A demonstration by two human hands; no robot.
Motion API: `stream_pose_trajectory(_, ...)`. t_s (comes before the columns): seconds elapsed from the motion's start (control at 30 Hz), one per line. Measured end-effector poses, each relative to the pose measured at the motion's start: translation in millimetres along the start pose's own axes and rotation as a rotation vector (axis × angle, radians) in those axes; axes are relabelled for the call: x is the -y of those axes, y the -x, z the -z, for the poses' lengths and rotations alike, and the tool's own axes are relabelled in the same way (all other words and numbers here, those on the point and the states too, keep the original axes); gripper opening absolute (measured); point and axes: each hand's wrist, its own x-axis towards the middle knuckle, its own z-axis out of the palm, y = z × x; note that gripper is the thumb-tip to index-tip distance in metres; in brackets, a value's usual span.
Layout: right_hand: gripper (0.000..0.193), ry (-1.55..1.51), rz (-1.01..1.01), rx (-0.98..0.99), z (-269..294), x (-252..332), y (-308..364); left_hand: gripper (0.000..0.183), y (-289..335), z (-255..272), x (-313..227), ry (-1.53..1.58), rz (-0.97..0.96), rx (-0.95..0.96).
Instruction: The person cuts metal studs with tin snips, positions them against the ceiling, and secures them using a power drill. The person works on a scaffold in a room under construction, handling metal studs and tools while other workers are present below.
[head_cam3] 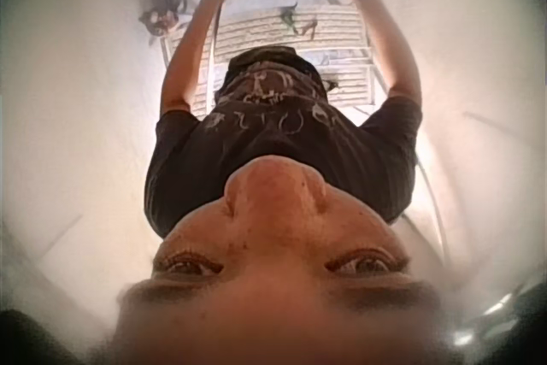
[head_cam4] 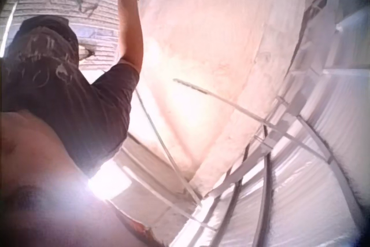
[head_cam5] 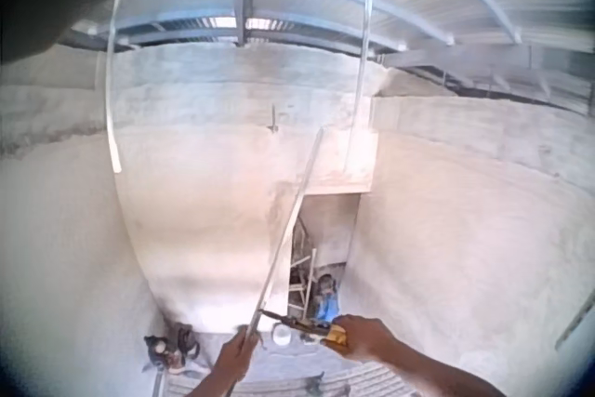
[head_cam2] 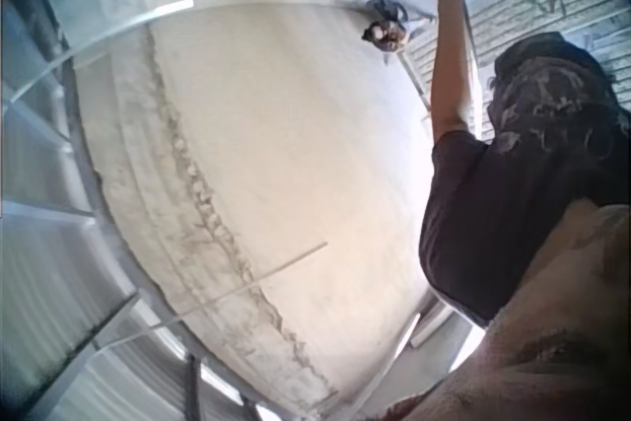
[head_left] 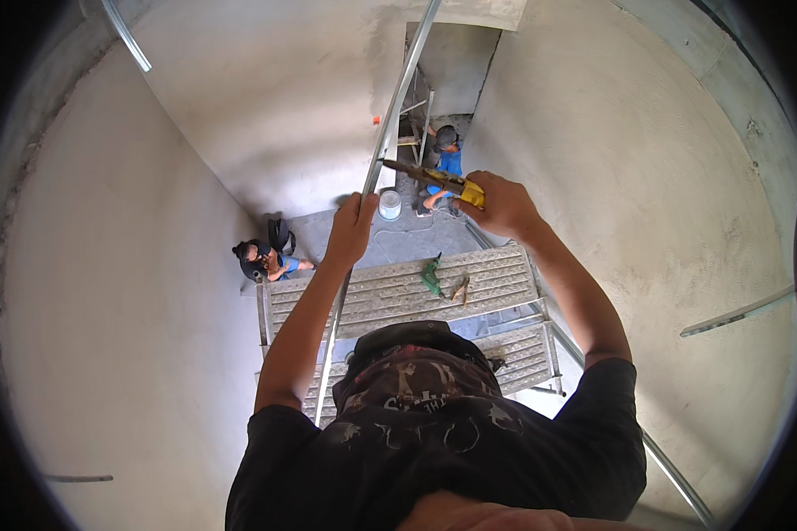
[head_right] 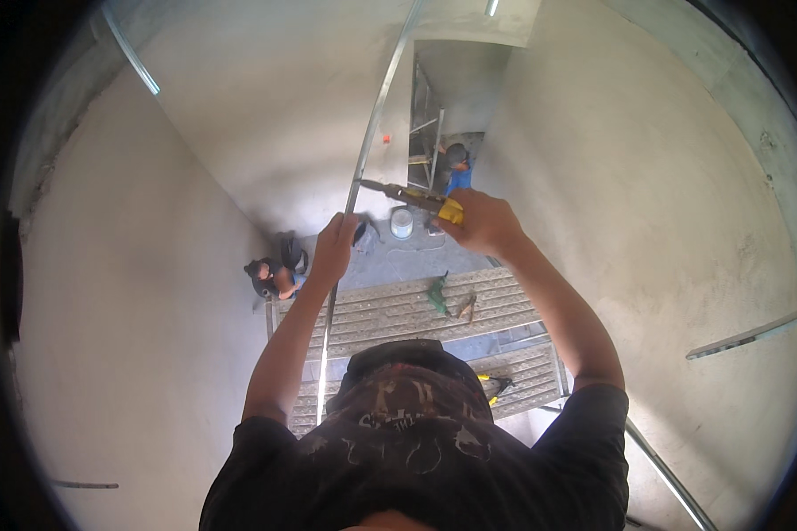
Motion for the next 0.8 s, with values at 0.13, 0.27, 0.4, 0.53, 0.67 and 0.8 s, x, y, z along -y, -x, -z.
stream_pose_trajectory(0.13,0.043,-0.002,-0.015,0.077,-7.3,5.1,3.9,0.052,11.3,0.1,12.0,-0.011,0.057,-0.005)
stream_pose_trajectory(0.27,0.043,0.009,0.043,0.005,-24.4,2.5,10.4,0.053,24.0,-2.2,25.0,0.031,0.097,-0.002)
stream_pose_trajectory(0.4,0.045,0.002,0.060,0.051,-33.6,7.3,12.9,0.053,38.4,2.4,38.9,0.054,0.131,-0.002)
stream_pose_trajectory(0.53,0.047,-0.007,0.008,0.180,-44.3,13.1,16.3,0.052,56.9,3.8,45.9,0.034,0.142,-0.021)
stream_pose_trajectory(0.67,0.046,-0.070,0.035,0.169,-65.9,17.0,26.3,0.052,75.7,9.1,57.0,-0.004,0.170,-0.015)
stream_pose_trajectory(0.8,0.046,-0.078,0.037,0.233,-76.4,25.2,33.0,0.051,96.0,13.2,69.9,0.003,0.193,-0.004)
